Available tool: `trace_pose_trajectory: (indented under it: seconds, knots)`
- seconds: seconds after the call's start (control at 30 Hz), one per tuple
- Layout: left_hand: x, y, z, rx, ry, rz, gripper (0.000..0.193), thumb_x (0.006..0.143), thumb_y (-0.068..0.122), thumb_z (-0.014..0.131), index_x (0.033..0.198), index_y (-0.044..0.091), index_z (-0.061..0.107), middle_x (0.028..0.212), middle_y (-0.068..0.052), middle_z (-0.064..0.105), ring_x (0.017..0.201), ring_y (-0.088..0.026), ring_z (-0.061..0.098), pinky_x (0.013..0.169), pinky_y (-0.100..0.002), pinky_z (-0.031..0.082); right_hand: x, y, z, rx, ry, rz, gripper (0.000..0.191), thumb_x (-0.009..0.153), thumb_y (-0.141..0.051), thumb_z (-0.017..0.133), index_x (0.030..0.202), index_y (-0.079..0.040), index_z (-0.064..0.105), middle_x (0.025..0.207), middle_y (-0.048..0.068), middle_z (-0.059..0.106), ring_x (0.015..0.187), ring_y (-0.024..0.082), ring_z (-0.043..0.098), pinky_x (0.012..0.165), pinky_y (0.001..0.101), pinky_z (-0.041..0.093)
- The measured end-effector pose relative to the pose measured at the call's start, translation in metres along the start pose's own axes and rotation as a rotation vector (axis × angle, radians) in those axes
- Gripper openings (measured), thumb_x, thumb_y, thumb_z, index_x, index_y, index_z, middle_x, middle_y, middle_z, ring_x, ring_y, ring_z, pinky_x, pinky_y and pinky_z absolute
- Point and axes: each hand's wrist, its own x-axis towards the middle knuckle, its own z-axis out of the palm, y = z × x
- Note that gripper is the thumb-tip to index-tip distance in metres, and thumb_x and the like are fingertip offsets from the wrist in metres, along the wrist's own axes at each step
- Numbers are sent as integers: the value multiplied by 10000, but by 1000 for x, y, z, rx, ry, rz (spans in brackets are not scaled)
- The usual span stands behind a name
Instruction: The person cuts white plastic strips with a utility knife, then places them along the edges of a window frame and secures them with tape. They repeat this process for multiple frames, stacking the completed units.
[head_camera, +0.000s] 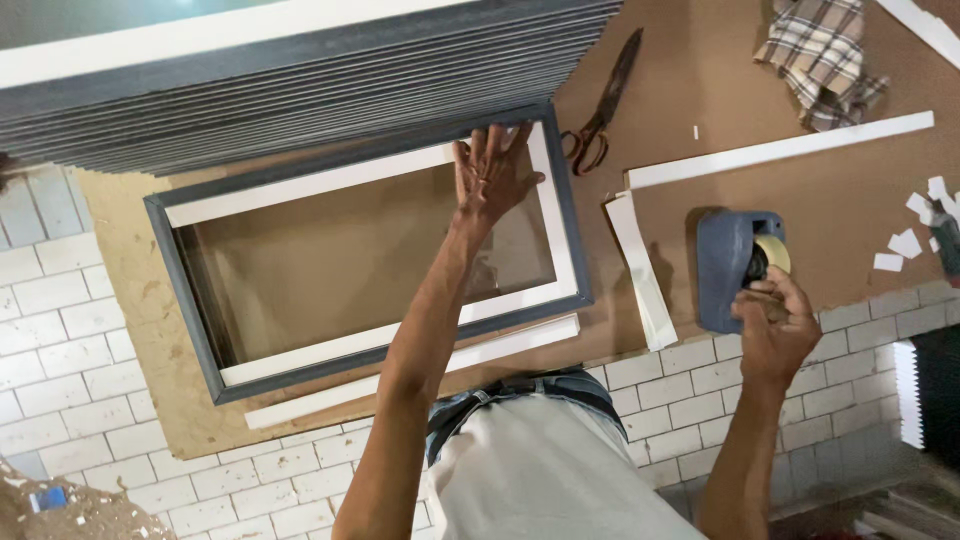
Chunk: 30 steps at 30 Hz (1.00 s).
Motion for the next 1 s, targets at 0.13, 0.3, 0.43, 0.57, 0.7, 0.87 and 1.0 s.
trace_pose_trajectory:
  seconds: [0.13, 0.3, 0.43, 0.57, 0.7, 0.87, 1.0]
  knots:
    - [1, 3, -4, 9, -178, -69, 946, 825, 757, 673, 1612, 336, 363, 1421, -121, 500, 1326, -364, 455, 1048, -604, 370, -15, 36, -47, 59, 161, 136, 433, 888, 136, 625, 1320, 121, 641, 1108, 118, 696, 862, 143, 698, 737, 248, 587]
    - [7, 10, 7, 183, 283, 105, 1154, 748, 886, 646, 1549, 129, 304, 1458, -276, 466, 1328, -517, 437, 1030, -723, 306, -20, 82, -91, 229, 240, 303, 328, 1064, -180, 664, 1316, 30, 654, 1092, 81, 707, 957, 140, 708, 795, 267, 615]
    - [-3, 17, 11, 43, -28, -9, 1132, 802, 751, 753, 1629, 110, 320, 1344, -250, 537, 1203, -438, 506, 944, -607, 384, -3, 104, -98, 303, 150, 420, 525, 993, -365, 616, 1371, -3, 570, 1245, 85, 658, 1164, 238, 650, 904, 406, 577]
    - [-21, 21, 9, -86, 231, 99, 1046, 877, 646, 825, 1582, 11, 385, 1212, -181, 625, 1090, -361, 559, 918, -537, 420, 9, 108, -92, 370, -57, 589, 541, 983, -397, 602, 1342, 6, 565, 1240, 117, 668, 1172, 238, 636, 923, 436, 589]
    - [-67, 30, 0, -283, 377, 234, 490, 1082, 361, 802, 1444, 115, 582, 1125, -66, 708, 992, -234, 627, 928, -454, 489, 14, 103, -93, 331, -291, 601, 407, 935, -238, 664, 1243, 26, 632, 1227, 129, 679, 1137, 247, 642, 957, 443, 578]
    - [-148, 67, -24, -687, 399, 170, 302, 1013, 120, 750, 1297, 39, 684, 930, -87, 754, 827, -190, 699, 791, -373, 593, 23, 108, -97, 308, -364, 627, 256, 900, -80, 727, 1101, 75, 697, 1151, 168, 708, 1078, 257, 691, 944, 436, 605]
    - [-180, 81, -35, -851, 339, 70, 258, 976, 79, 752, 1221, 8, 712, 896, -104, 755, 849, -182, 740, 902, -384, 600, 23, 127, -98, 362, -298, 618, 285, 838, -25, 741, 1100, 79, 703, 1231, 196, 698, 1024, 267, 707, 880, 441, 620]
